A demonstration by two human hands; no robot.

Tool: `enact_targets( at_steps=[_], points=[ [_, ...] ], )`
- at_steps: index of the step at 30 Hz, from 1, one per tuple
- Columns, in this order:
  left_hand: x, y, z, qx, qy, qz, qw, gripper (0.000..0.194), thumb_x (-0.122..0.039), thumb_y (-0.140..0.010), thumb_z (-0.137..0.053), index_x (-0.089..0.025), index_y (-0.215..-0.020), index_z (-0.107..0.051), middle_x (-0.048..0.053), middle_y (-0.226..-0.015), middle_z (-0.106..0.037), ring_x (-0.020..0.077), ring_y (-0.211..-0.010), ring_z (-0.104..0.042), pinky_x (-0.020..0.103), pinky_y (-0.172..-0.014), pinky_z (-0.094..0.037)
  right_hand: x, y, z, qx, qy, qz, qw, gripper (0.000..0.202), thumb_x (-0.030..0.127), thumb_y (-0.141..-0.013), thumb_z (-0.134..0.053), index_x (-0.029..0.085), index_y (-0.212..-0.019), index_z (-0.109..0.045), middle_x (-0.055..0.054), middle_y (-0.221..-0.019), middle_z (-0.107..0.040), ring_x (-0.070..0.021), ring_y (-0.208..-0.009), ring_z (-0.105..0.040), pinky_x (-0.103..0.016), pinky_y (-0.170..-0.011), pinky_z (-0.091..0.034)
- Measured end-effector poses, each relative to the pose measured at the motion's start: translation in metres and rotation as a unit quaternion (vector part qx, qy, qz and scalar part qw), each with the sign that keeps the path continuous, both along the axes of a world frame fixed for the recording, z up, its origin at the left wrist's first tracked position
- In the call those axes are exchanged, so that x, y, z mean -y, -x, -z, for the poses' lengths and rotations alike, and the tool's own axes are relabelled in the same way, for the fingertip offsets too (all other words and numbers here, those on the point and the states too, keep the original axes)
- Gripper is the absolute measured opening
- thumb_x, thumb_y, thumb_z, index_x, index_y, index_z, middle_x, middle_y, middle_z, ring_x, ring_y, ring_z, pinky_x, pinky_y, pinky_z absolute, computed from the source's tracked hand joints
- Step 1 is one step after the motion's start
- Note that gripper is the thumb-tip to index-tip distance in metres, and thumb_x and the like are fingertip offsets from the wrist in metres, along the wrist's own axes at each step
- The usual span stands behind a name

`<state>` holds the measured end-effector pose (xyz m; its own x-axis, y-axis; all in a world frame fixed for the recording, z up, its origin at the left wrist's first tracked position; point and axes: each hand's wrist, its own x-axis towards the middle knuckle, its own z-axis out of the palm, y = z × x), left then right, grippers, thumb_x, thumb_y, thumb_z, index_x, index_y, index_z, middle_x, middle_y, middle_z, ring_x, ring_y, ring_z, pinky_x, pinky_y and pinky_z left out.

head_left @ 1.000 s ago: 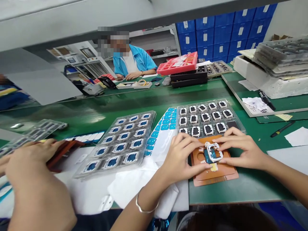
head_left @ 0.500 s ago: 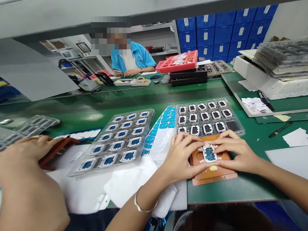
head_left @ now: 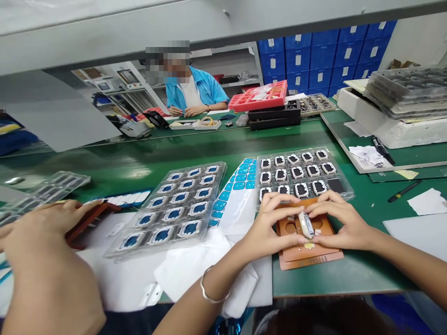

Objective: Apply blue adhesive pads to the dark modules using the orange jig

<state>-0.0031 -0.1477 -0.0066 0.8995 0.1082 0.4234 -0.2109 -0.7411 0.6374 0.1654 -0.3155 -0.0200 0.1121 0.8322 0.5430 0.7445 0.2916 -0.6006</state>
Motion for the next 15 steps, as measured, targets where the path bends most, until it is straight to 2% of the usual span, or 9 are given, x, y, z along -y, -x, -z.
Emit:
enact_targets(
  at_steps=[2,4,6,9,12,14,15],
  points=[
    [-0.001,0.0,0.0,-0.028,-0.029,0.038,0.998,0.073,-0.059,-0.072,-0.076,-0.037,-0.138,-0.052,0.008,-0.138,-0.05,0.0311,-0.124,-0.039,0.059,-0.109,-0.032,0.002,-0.002,0.002,-0.06,0.006,-0.012,0.998,0.036,0.036,-0.075,-0.077,0.025,-0.104,-0.06,-0.007,-0.1,-0.065,-0.0228,-0.091,-0.061,-0.039,-0.078,-0.052],
    [-0.003,0.0,-0.001,-0.063,-0.056,0.061,0.995,0.086,-0.06,-0.071,-0.076,-0.042,-0.147,-0.038,0.008,-0.147,-0.04,0.0332,-0.13,-0.033,0.063,-0.112,-0.027,0.003,-0.005,0.003,-0.152,0.031,-0.049,0.987,0.041,0.039,-0.078,-0.075,0.024,-0.111,-0.055,-0.007,-0.104,-0.065,-0.0224,-0.095,-0.064,-0.037,-0.082,-0.052],
    [-0.006,0.0,-0.001,-0.075,-0.071,0.064,0.993,0.088,-0.06,-0.073,-0.075,-0.044,-0.148,-0.033,0.007,-0.151,-0.034,0.0345,-0.132,-0.03,0.064,-0.112,-0.026,0.005,-0.009,0.002,-0.251,0.073,-0.101,0.96,0.044,0.045,-0.083,-0.07,0.024,-0.115,-0.049,-0.008,-0.104,-0.068,-0.0231,-0.097,-0.067,-0.038,-0.086,-0.052],
    [-0.01,-0.001,0.0,-0.05,-0.073,0.044,0.995,0.074,-0.061,-0.081,-0.066,-0.043,-0.147,-0.037,0.007,-0.15,-0.036,0.0334,-0.132,-0.031,0.061,-0.112,-0.028,0.004,-0.013,0.0,-0.372,0.123,-0.145,0.909,0.05,0.057,-0.081,-0.068,0.024,-0.113,-0.048,-0.006,-0.098,-0.071,-0.024,-0.091,-0.071,-0.039,-0.083,-0.053],
    [-0.018,-0.002,-0.001,0.001,-0.061,-0.028,0.998,0.05,-0.055,-0.093,-0.052,-0.037,-0.139,-0.049,0.006,-0.142,-0.047,0.0292,-0.131,-0.037,0.055,-0.112,-0.03,0.003,-0.015,-0.002,-0.433,0.137,-0.156,0.877,0.052,0.06,-0.077,-0.07,0.023,-0.109,-0.052,-0.006,-0.097,-0.071,-0.0248,-0.088,-0.072,-0.039,-0.081,-0.054],
    [-0.032,-0.004,-0.004,0.024,-0.05,-0.128,0.99,0.039,-0.051,-0.096,-0.048,-0.033,-0.129,-0.057,0.006,-0.134,-0.055,0.0275,-0.128,-0.043,0.051,-0.11,-0.032,0.003,-0.02,-0.005,-0.415,0.127,-0.153,0.888,0.049,0.061,-0.079,-0.067,0.023,-0.107,-0.053,-0.006,-0.095,-0.071,-0.0253,-0.088,-0.072,-0.04,-0.08,-0.054],
    [-0.042,-0.005,-0.007,0.016,-0.05,-0.188,0.981,0.036,-0.049,-0.095,-0.048,-0.031,-0.124,-0.059,0.006,-0.131,-0.057,0.0275,-0.126,-0.045,0.05,-0.109,-0.033,0.003,-0.024,-0.007,-0.377,0.111,-0.134,0.91,0.046,0.059,-0.08,-0.066,0.023,-0.107,-0.054,-0.006,-0.096,-0.071,-0.0252,-0.088,-0.071,-0.04,-0.08,-0.054]
  ],
)
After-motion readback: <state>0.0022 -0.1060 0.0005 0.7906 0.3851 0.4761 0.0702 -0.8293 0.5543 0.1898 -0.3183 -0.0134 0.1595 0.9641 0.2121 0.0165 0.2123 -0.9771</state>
